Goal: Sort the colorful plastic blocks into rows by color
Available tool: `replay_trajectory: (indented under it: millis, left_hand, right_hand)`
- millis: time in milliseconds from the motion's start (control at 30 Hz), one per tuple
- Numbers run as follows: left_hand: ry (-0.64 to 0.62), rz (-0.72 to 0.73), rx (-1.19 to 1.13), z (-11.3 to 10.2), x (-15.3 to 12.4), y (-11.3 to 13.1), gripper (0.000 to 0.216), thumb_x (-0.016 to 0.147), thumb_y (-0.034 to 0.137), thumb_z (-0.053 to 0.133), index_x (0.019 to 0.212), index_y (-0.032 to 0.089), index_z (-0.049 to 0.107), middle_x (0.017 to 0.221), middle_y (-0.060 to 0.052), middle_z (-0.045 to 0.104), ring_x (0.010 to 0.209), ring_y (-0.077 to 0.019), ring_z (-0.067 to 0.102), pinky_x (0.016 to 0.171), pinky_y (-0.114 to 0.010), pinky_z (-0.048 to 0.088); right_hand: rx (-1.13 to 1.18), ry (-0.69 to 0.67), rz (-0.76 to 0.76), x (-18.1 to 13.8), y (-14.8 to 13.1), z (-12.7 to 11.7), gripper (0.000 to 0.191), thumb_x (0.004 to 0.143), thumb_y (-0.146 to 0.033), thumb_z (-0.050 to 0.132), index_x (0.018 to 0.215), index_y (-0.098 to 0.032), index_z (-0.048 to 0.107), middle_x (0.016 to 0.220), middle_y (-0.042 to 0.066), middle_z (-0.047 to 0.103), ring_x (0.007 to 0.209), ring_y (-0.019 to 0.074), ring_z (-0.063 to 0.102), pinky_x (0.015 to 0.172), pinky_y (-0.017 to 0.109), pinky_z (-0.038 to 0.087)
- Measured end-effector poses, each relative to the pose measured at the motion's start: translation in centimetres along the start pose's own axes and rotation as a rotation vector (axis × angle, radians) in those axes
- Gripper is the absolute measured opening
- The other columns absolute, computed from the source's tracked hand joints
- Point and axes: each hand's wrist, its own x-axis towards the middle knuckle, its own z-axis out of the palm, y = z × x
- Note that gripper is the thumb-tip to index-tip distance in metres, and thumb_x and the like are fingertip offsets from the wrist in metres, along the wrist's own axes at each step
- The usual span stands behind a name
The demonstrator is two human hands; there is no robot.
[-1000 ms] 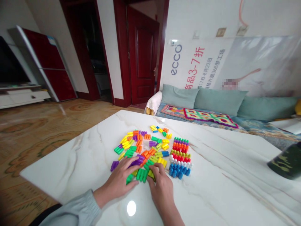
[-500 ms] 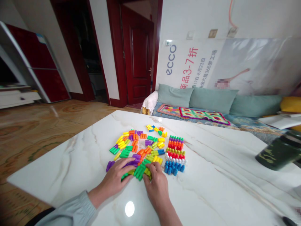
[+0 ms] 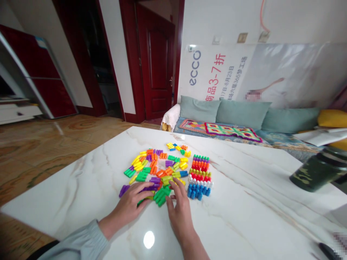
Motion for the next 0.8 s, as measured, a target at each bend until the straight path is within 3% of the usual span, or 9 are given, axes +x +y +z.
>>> replay_trajectory:
  millis: [100,200,467,600,800]
  left_hand:
    - [0.006,-0.005,-0.007,-0.1,0.1,0.1,0.024,0.088,0.016,0.058,0.105,0.027,0.070,0.125,-0.005,0.063,0.111,-0.0246,0.060,0.095,-0.043,0.050]
    - [0.009,-0.007,-0.015,-0.1,0.1,0.2,0.025,0.087,0.015,0.058,0.105,0.027,0.071,0.123,-0.005,0.064,0.110,-0.0243,0.060,0.095,-0.042,0.051]
    - [-0.006,-0.019,-0.021,-0.1,0.2,0.2,0.027,0.084,0.012,0.061,0.104,0.027,0.071,0.121,-0.005,0.064,0.110,-0.0239,0.060,0.094,-0.041,0.051]
    - [-0.016,-0.017,-0.019,-0.2,0.3,0.1,0.027,0.084,0.013,0.061,0.104,0.028,0.071,0.121,-0.005,0.064,0.111,-0.0242,0.059,0.095,-0.042,0.051]
    - [0.012,-0.044,-0.076,-0.1,0.3,0.4,0.021,0.086,0.017,0.061,0.102,0.027,0.072,0.117,-0.005,0.065,0.107,-0.0231,0.062,0.094,-0.040,0.052]
  right_hand:
    - [-0.101,-0.084,-0.006,0.1,-0.5,-0.3,0.024,0.086,-0.016,0.053,0.106,-0.021,0.064,0.112,0.009,0.063,0.098,0.0191,0.063,0.075,0.028,0.054]
    - [-0.208,-0.188,0.009,0.2,-1.1,-0.5,0.016,0.082,-0.015,0.058,0.095,-0.021,0.066,0.094,0.004,0.065,0.083,0.0165,0.063,0.074,0.027,0.051]
    - [-0.332,-0.304,0.049,0.1,-1.3,-0.3,0.039,0.078,-0.015,0.064,0.115,-0.027,0.067,0.106,0.004,0.062,0.090,0.0186,0.063,0.072,0.026,0.049]
    - [-0.350,-0.309,0.041,0.1,-1.4,-0.3,0.036,0.077,-0.014,0.065,0.110,-0.028,0.067,0.104,0.003,0.062,0.090,0.0183,0.063,0.076,0.027,0.048]
    - [-0.359,-0.286,0.035,0.2,-1.7,-0.2,0.024,0.075,-0.015,0.064,0.098,-0.024,0.064,0.102,0.002,0.061,0.083,0.0162,0.063,0.066,0.024,0.047]
